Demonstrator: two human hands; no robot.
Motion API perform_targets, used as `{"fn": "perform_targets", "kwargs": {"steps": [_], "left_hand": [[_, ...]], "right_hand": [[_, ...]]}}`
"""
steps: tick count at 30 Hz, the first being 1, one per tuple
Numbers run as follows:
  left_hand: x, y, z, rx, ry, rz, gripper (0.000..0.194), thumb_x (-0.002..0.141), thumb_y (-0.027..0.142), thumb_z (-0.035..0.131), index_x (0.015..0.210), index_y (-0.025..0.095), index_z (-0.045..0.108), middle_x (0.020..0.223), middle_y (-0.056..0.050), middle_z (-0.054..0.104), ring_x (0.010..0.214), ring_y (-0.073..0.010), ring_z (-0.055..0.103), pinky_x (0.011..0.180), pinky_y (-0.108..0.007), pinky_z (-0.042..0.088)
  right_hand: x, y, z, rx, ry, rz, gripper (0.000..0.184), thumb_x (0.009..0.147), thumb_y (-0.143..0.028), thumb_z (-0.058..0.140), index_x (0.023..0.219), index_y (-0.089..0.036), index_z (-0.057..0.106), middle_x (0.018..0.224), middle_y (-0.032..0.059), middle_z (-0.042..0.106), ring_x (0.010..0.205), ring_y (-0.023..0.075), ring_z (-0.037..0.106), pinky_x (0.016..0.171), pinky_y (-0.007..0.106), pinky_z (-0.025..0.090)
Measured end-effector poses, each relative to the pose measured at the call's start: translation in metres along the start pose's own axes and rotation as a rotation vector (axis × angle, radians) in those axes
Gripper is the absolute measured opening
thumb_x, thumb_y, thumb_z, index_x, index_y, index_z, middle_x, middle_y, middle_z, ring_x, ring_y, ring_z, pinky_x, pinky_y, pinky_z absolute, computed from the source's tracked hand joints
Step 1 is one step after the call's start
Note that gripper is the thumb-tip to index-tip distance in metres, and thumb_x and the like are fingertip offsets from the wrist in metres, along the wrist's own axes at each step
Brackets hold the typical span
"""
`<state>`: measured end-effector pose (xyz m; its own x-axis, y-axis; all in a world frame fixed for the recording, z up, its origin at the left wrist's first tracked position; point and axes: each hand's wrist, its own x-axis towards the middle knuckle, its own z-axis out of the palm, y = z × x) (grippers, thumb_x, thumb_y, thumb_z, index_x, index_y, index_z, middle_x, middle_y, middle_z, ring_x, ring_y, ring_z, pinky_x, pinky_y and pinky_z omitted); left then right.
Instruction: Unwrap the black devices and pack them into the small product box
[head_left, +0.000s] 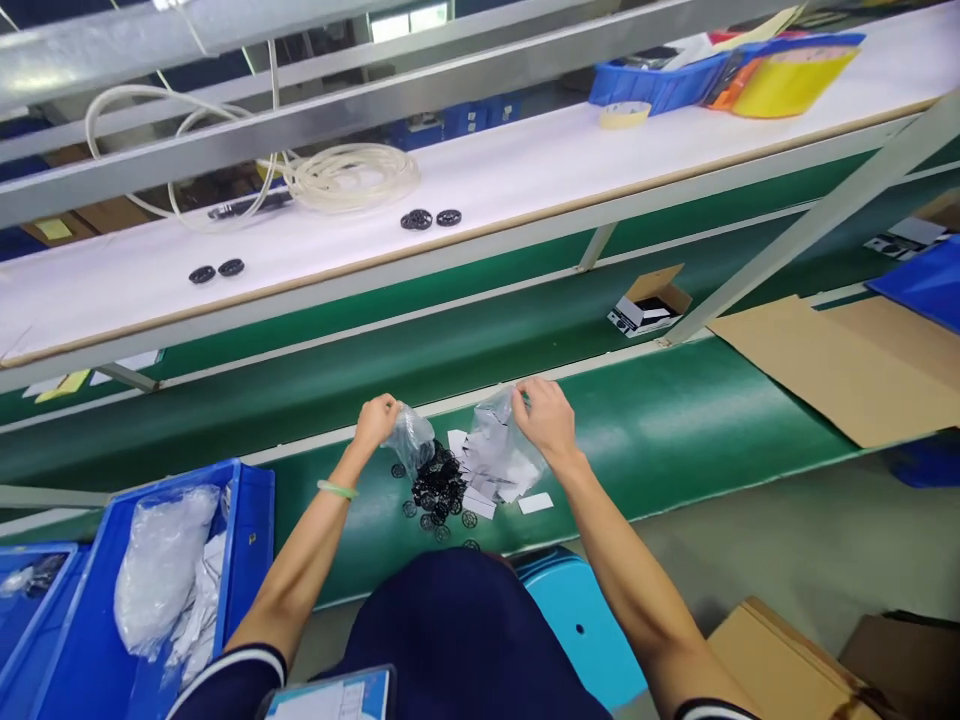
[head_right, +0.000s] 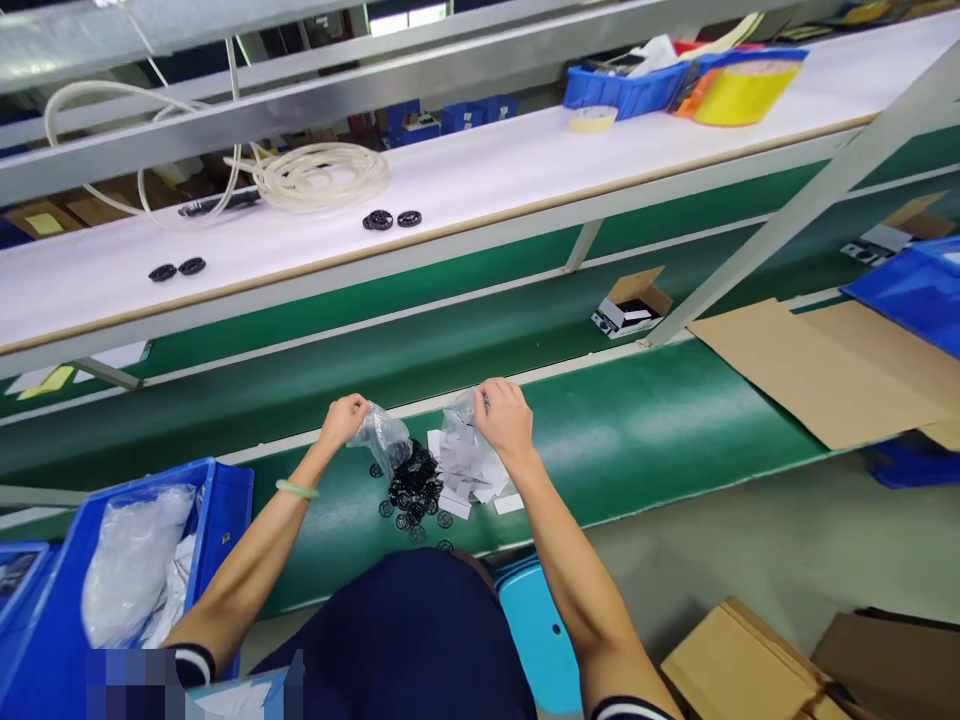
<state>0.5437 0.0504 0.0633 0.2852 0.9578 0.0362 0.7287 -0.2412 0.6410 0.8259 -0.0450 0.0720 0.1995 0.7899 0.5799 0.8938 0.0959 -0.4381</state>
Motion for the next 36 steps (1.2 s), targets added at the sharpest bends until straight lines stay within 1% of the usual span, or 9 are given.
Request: {"fn": "perform_targets", "kwargs": {"steps": [9,13,16,20,22,24,26,30,36], "left_hand": [[-0.008,0.009,-0.010,0.111,0.003,0.007,0.014,0.081,0.022,0.054,0.073,0.022,0.065,0.055,-0.001,0.058,0.056,-0.0194,0.053,0.057,-0.027,0.034],[-0.013,0.011,-0.018,0.131,0.045,0.018,0.013,0.082,0.022,0.054,0.071,0.022,0.060,0.058,-0.001,0.054,0.057,-0.0192,0.050,0.058,-0.028,0.032],[-0.021,0.014,-0.018,0.105,0.071,0.055,0.026,0.085,0.026,0.052,0.060,0.021,0.051,0.064,-0.002,0.051,0.061,-0.0188,0.048,0.061,-0.028,0.032],[-0.026,0.028,0.010,0.006,-0.023,0.131,0.025,0.082,0.036,0.062,0.065,0.021,0.054,0.061,0.001,0.049,0.060,-0.0178,0.048,0.062,-0.027,0.035],[-0.021,0.039,0.034,-0.062,-0.103,0.160,0.018,0.079,0.036,0.067,0.089,0.021,0.063,0.062,0.003,0.054,0.060,-0.0175,0.051,0.062,-0.026,0.037],[-0.012,0.050,0.056,-0.129,-0.186,0.183,0.042,0.081,0.034,0.066,0.118,0.018,0.058,0.061,0.004,0.057,0.058,-0.0174,0.053,0.061,-0.025,0.039],[0.000,0.060,0.071,-0.181,-0.267,0.211,0.054,0.084,0.032,0.061,0.133,0.012,0.048,0.054,0.006,0.054,0.052,-0.0168,0.052,0.056,-0.025,0.039],[0.015,0.075,0.084,-0.227,-0.374,0.302,0.044,0.083,0.032,0.063,0.123,0.013,0.060,0.051,0.006,0.051,0.049,-0.0149,0.048,0.052,-0.023,0.037],[0.011,0.093,0.092,-0.178,-0.352,0.411,0.019,0.083,0.018,0.059,0.097,0.017,0.072,0.074,-0.001,0.067,0.069,-0.0164,0.059,0.069,-0.025,0.042]], "right_hand": [[-0.010,0.009,0.001,-0.080,-0.094,-0.011,0.018,0.091,-0.024,0.040,0.075,-0.023,0.050,0.084,0.0093,0.061,0.083,0.0295,0.051,0.067,0.036,0.038],[-0.012,0.014,0.001,-0.093,-0.110,0.010,0.021,0.093,-0.026,0.041,0.074,-0.022,0.049,0.083,0.0092,0.059,0.082,0.0292,0.051,0.065,0.035,0.038],[-0.010,0.017,0.001,-0.090,-0.131,0.006,0.023,0.093,-0.026,0.043,0.071,-0.023,0.048,0.080,0.0098,0.058,0.082,0.0297,0.051,0.064,0.035,0.038],[-0.004,0.017,-0.001,-0.043,-0.173,-0.021,0.022,0.094,-0.027,0.045,0.073,-0.023,0.049,0.079,0.0087,0.058,0.080,0.0290,0.052,0.062,0.034,0.038],[-0.001,0.017,-0.003,0.011,-0.213,-0.064,0.018,0.094,-0.026,0.046,0.076,-0.023,0.051,0.082,0.0075,0.060,0.081,0.0280,0.054,0.064,0.033,0.040],[0.002,0.016,-0.005,0.079,-0.258,-0.115,0.014,0.093,-0.024,0.047,0.080,-0.023,0.053,0.085,0.0059,0.062,0.081,0.0267,0.056,0.067,0.032,0.042],[0.003,0.017,-0.007,0.145,-0.286,-0.147,0.011,0.093,-0.022,0.047,0.084,-0.023,0.055,0.090,0.0051,0.064,0.084,0.0257,0.059,0.071,0.032,0.044],[-0.002,0.018,-0.010,0.236,-0.292,-0.143,0.011,0.094,-0.021,0.046,0.089,-0.022,0.056,0.094,0.0053,0.065,0.088,0.0251,0.061,0.077,0.032,0.046],[-0.007,0.016,-0.009,0.264,-0.299,-0.111,0.012,0.093,-0.019,0.046,0.086,-0.022,0.056,0.092,0.0036,0.065,0.086,0.0223,0.061,0.076,0.029,0.047]]}}
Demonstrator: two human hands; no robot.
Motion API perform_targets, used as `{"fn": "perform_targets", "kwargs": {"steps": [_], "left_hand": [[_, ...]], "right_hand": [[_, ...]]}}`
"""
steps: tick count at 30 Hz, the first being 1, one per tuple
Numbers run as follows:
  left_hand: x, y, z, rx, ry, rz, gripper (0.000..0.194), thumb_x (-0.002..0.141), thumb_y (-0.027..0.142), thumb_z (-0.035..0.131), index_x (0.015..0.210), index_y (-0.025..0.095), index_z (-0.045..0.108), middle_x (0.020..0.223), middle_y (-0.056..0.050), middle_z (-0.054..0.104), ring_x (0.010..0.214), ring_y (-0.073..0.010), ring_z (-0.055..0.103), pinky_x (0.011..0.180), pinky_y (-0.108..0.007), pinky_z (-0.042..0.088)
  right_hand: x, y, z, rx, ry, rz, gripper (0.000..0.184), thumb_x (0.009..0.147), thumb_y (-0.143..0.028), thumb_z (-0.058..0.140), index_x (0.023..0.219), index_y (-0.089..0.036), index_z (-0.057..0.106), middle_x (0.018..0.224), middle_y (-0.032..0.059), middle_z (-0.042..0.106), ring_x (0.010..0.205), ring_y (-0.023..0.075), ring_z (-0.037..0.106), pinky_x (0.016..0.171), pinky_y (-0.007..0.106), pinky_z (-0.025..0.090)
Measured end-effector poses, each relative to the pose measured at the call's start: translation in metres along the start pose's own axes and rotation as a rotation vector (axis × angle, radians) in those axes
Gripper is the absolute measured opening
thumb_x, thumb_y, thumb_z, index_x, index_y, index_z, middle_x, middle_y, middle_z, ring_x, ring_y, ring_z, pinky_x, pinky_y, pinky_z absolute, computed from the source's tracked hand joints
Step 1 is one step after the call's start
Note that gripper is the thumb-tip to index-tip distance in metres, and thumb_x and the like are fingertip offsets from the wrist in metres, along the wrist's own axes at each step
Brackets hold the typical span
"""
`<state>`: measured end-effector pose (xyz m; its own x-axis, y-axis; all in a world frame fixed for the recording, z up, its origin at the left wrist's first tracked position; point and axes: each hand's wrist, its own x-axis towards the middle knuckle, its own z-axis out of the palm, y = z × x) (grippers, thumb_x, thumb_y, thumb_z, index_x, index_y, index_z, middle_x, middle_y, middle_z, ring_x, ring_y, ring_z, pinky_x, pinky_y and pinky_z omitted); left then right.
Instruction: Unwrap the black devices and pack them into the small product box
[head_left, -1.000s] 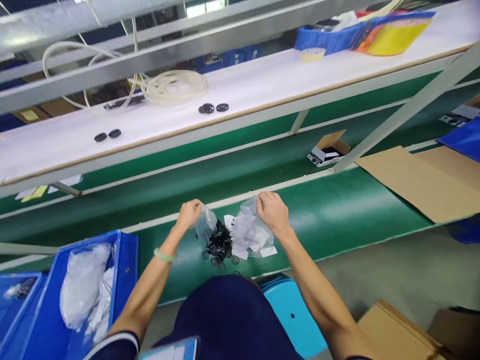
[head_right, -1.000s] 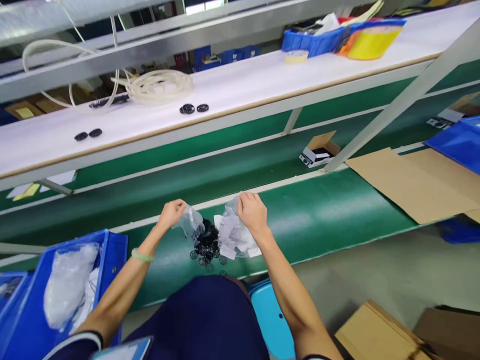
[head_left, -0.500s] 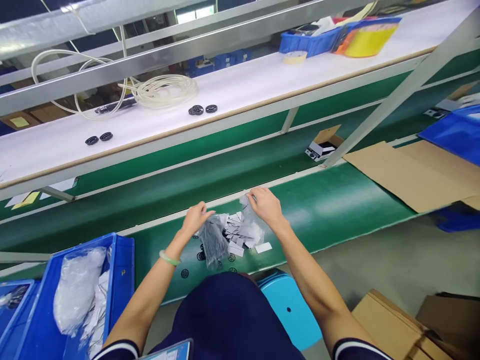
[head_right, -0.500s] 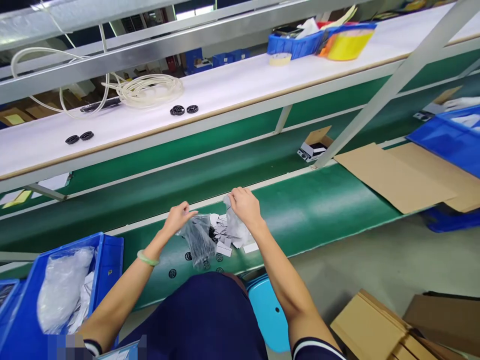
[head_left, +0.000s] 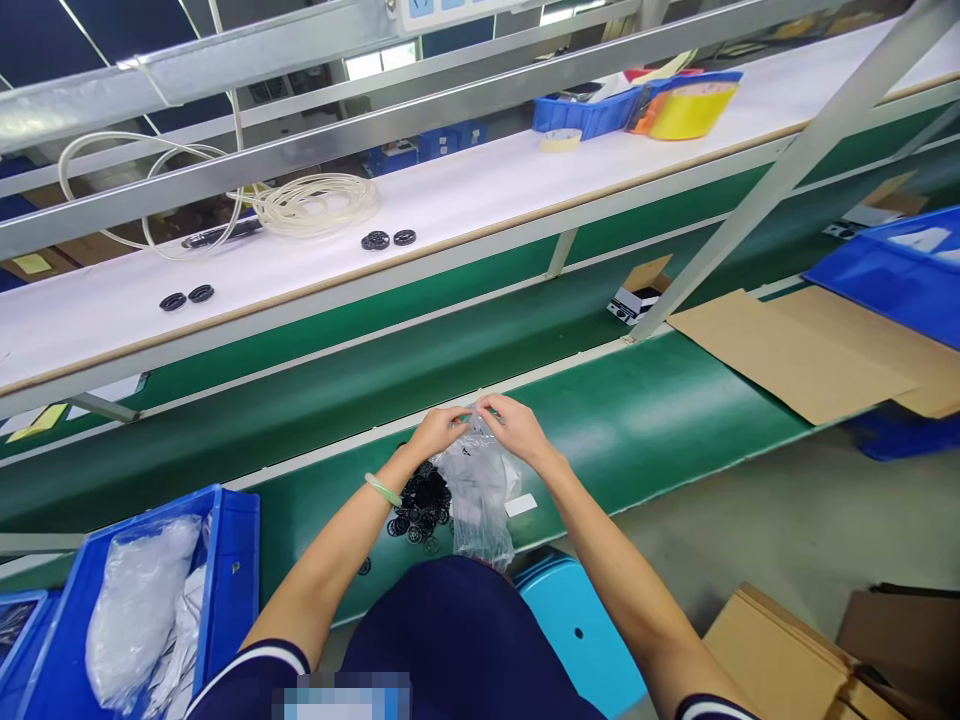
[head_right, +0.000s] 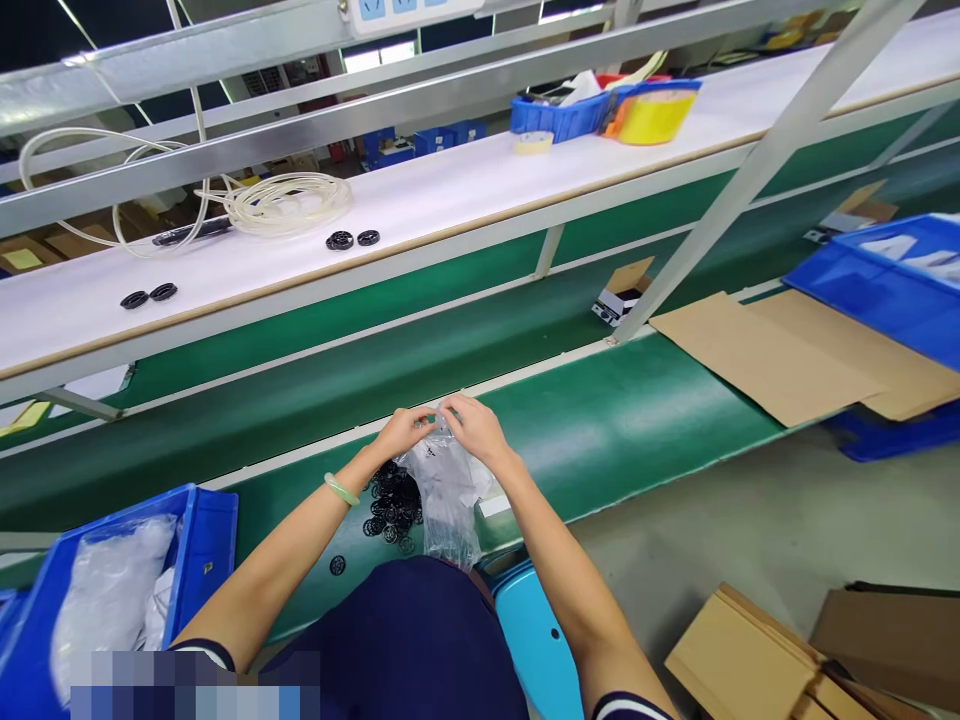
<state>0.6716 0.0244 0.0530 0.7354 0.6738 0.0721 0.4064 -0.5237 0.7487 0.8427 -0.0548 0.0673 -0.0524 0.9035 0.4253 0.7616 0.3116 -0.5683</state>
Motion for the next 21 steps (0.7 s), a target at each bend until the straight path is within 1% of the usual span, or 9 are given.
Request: {"fn": "perform_targets", "kwargs": {"steps": [3,5,7,9,12,17,21], "left_hand": [[0.001,0.006,-0.001,0.035,0.005,0.019,0.022,0.085,0.014,0.052,0.087,0.018,0.073,0.080,-0.002,0.070,0.072,-0.0165,0.061,0.073,-0.024,0.043],[0.002,0.007,-0.006,0.057,0.030,0.004,0.022,0.086,0.016,0.050,0.088,0.019,0.072,0.082,-0.002,0.071,0.073,-0.0168,0.061,0.072,-0.025,0.043],[0.003,0.006,-0.013,0.083,0.043,-0.016,0.021,0.085,0.017,0.050,0.088,0.019,0.070,0.078,-0.002,0.069,0.069,-0.0170,0.060,0.069,-0.025,0.041],[0.004,0.006,-0.021,0.103,0.034,-0.029,0.019,0.083,0.016,0.050,0.083,0.019,0.069,0.071,-0.001,0.066,0.064,-0.0173,0.057,0.066,-0.026,0.039],[0.007,0.006,-0.034,0.100,0.010,-0.039,0.016,0.081,0.015,0.051,0.077,0.019,0.066,0.066,-0.001,0.063,0.062,-0.0178,0.054,0.063,-0.027,0.035],[0.009,0.011,-0.046,0.003,0.007,-0.082,0.013,0.078,0.017,0.052,0.071,0.020,0.063,0.063,0.000,0.060,0.060,-0.0170,0.050,0.064,-0.028,0.033],[0.008,0.008,-0.048,-0.171,0.007,-0.143,0.008,0.074,0.020,0.055,0.069,0.020,0.062,0.066,0.001,0.060,0.066,-0.0162,0.052,0.066,-0.026,0.036]], "right_hand": [[-0.002,0.003,-0.004,-0.039,-0.017,0.017,0.011,0.094,-0.019,0.048,0.086,-0.022,0.055,0.092,0.0035,0.065,0.086,0.0223,0.060,0.074,0.029,0.046],[-0.004,0.008,-0.011,-0.086,-0.023,0.038,0.011,0.094,-0.019,0.048,0.087,-0.021,0.055,0.090,0.0044,0.064,0.084,0.0238,0.059,0.072,0.030,0.045],[-0.007,0.014,-0.018,-0.138,-0.030,0.065,0.011,0.093,-0.018,0.047,0.085,-0.021,0.055,0.086,0.0057,0.063,0.081,0.0256,0.057,0.068,0.031,0.043],[-0.010,0.020,-0.025,-0.180,-0.042,0.087,0.013,0.092,-0.017,0.047,0.083,-0.021,0.055,0.083,0.0067,0.062,0.079,0.0268,0.056,0.066,0.032,0.041],[-0.012,0.025,-0.032,-0.208,-0.068,0.102,0.014,0.093,-0.017,0.047,0.081,-0.021,0.054,0.083,0.0073,0.061,0.079,0.0272,0.054,0.066,0.032,0.040],[-0.008,0.025,-0.029,-0.168,-0.082,0.135,0.014,0.091,-0.017,0.047,0.079,-0.021,0.053,0.083,0.0077,0.060,0.082,0.0278,0.053,0.069,0.032,0.039],[-0.002,0.023,-0.024,-0.029,-0.079,0.181,0.013,0.088,-0.022,0.048,0.077,-0.022,0.055,0.082,0.0061,0.061,0.082,0.0271,0.054,0.072,0.033,0.040]]}}
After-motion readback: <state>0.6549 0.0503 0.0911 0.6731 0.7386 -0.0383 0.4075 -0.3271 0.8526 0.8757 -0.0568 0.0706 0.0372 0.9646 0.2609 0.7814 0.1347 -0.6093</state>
